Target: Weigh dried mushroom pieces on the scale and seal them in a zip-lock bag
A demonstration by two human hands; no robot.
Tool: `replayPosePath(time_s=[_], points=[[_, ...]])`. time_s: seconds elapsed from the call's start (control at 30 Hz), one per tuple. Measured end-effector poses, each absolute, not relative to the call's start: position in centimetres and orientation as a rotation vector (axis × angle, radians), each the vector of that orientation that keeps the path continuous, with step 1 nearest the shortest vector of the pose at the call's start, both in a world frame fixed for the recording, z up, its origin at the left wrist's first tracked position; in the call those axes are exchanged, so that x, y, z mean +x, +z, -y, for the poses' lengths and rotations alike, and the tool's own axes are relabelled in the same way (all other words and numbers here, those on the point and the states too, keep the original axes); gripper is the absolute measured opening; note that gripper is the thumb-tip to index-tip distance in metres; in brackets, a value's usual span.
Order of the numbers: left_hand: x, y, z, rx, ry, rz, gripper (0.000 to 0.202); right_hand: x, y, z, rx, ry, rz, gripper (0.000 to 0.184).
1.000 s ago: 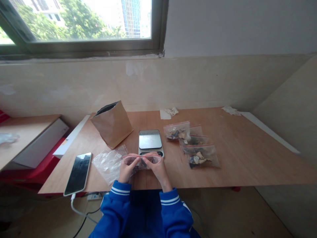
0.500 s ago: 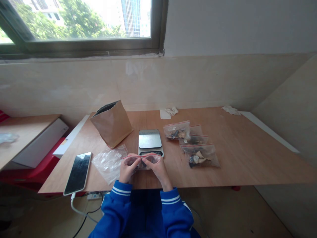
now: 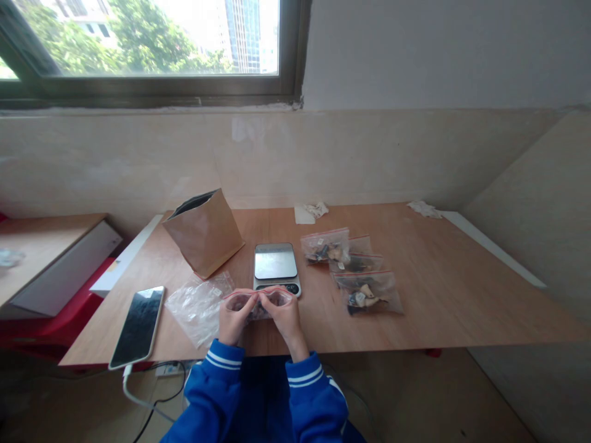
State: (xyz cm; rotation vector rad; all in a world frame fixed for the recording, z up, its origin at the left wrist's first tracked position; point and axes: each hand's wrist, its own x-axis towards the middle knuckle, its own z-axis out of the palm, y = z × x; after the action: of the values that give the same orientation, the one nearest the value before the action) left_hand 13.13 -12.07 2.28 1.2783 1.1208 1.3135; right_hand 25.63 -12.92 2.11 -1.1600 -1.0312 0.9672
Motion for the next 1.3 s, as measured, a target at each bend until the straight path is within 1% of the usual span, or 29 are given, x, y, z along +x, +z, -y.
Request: replayPosePath(time_s=[0.17,0.27,0.33,0.4,0.47,0.63,0.8,0.9,1.0,1.1,1.17,1.23,1.3], points=[[14.0,3.2,12.2,1.282,1.33,-1.164,0.023,25.5,1.9,12.8,-1.168,0.87,1.005,0.019],[14.0,3.5,12.1,1.246,1.324,-1.179,0.025,26.6,2.3,13.0,-1.155,0.911,1.038,0.025],[13.8,3.7,11.9,1.231,1.285,-1.187,0.027,27.8,2.6,13.2,-1.16,0.998,1.063,0.036],[13.6,3.8,11.7,1.215,1.227,-1.18,0.032,29.0,2.7,13.4,-1.189,1.081,1.067,0.051],[13.7,3.9,11.6,1.167,1.169,-1.14,0.037,30.0,2.7,13.6,-1.229,1.102,1.073,0.061],[15.2,3.7,11.8,0.938,1.071,-0.945,0.05,31.7,2.8,13.5,-1.258,1.032,1.12,0.065],[16.8,2.8,11.9,0.795,0.983,-0.856,0.072,33.8,3.2,13.8,-1.308,0.955,1.156,0.068],[16.3,2.7,11.7,0.925,0.944,-0.894,0.073,35.0,3.9,14.2,-1.323,0.94,1.204,0.067],[13.9,3.4,10.9,1.104,1.071,-1.101,0.068,37.0,4.8,13.9,-1.438,0.841,1.093,0.069],[10.3,4.1,9.6,1.182,1.363,-1.414,0.056,40.5,5.7,12.0,-1.58,0.688,0.932,0.075],[7.8,4.2,8.9,1.201,1.596,-1.635,0.05,43.1,6.0,10.0,-1.646,0.606,0.955,0.079],[5.8,3.8,8.4,1.213,1.686,-1.812,0.057,45.1,6.1,8.0,-1.748,0.464,1.045,0.08],[4.5,3.0,8.2,1.237,1.676,-1.9,0.067,45.7,5.8,6.8,-1.876,0.251,1.083,0.08]])
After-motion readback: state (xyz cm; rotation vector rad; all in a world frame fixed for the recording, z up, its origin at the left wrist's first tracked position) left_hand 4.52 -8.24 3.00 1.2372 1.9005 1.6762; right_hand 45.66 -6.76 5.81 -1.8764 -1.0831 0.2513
